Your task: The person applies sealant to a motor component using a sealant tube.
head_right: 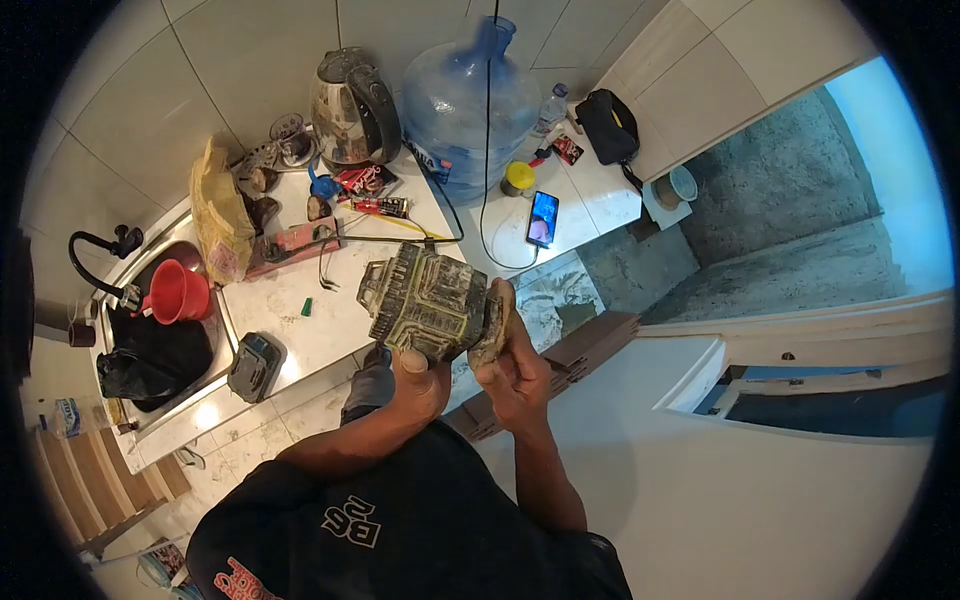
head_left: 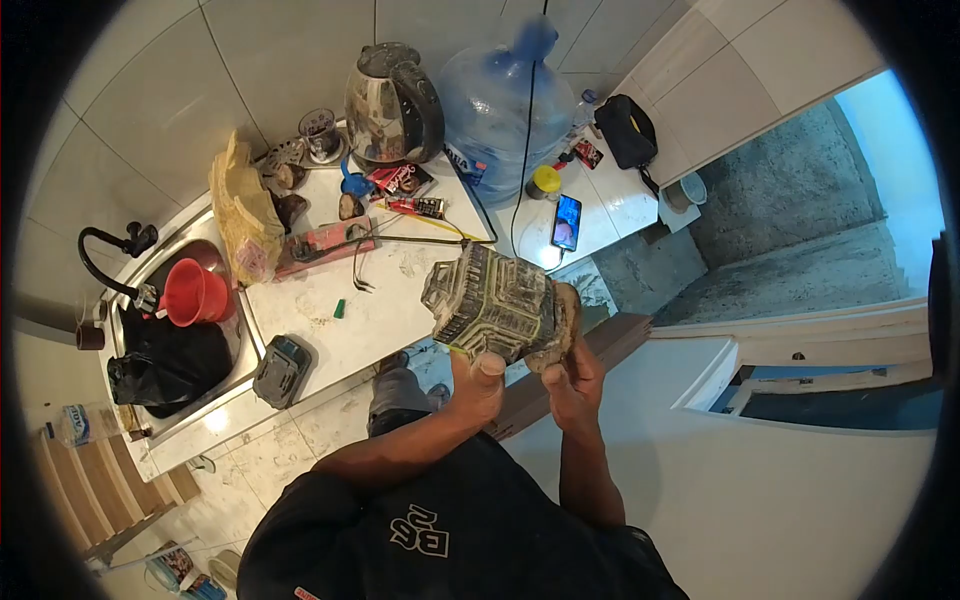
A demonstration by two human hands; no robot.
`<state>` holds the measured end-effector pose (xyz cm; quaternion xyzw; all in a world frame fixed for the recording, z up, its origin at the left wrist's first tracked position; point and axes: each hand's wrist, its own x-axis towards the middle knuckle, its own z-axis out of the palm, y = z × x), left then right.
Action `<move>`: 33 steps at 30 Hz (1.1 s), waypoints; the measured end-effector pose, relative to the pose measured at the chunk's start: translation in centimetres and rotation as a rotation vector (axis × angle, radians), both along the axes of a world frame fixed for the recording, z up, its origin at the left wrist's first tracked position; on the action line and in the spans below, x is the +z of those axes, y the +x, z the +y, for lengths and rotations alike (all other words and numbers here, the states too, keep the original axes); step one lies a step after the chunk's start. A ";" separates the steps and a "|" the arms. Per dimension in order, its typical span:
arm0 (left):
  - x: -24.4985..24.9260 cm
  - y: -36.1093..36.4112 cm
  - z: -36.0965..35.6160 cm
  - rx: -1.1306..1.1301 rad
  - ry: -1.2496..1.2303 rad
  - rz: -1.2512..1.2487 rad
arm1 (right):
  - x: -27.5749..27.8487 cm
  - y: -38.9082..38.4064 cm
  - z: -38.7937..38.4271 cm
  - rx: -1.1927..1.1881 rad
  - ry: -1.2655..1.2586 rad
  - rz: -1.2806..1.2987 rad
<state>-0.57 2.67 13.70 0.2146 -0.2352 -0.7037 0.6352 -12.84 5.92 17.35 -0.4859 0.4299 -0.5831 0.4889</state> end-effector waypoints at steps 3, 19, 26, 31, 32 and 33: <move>-0.3 0.3 -0.8 -0.032 -0.018 -0.003 | 0.2 0.9 -0.5 -0.028 0.000 -0.017; -1.6 2.5 -1.3 -0.304 0.384 0.253 | -3.8 4.3 -1.0 -0.492 -0.011 0.441; -3.4 2.3 -1.4 -0.346 0.396 0.566 | -2.8 4.3 -1.2 -0.568 -0.069 0.779; -4.4 1.8 -1.0 -0.348 0.463 0.652 | -3.3 4.0 -1.1 -0.568 -0.084 0.765; -4.3 1.5 -0.9 -0.392 0.412 0.699 | -3.2 3.9 -1.0 -0.554 -0.089 0.756; -4.3 1.3 -0.8 -0.435 0.361 0.744 | -3.2 3.9 -0.9 -0.540 -0.093 0.746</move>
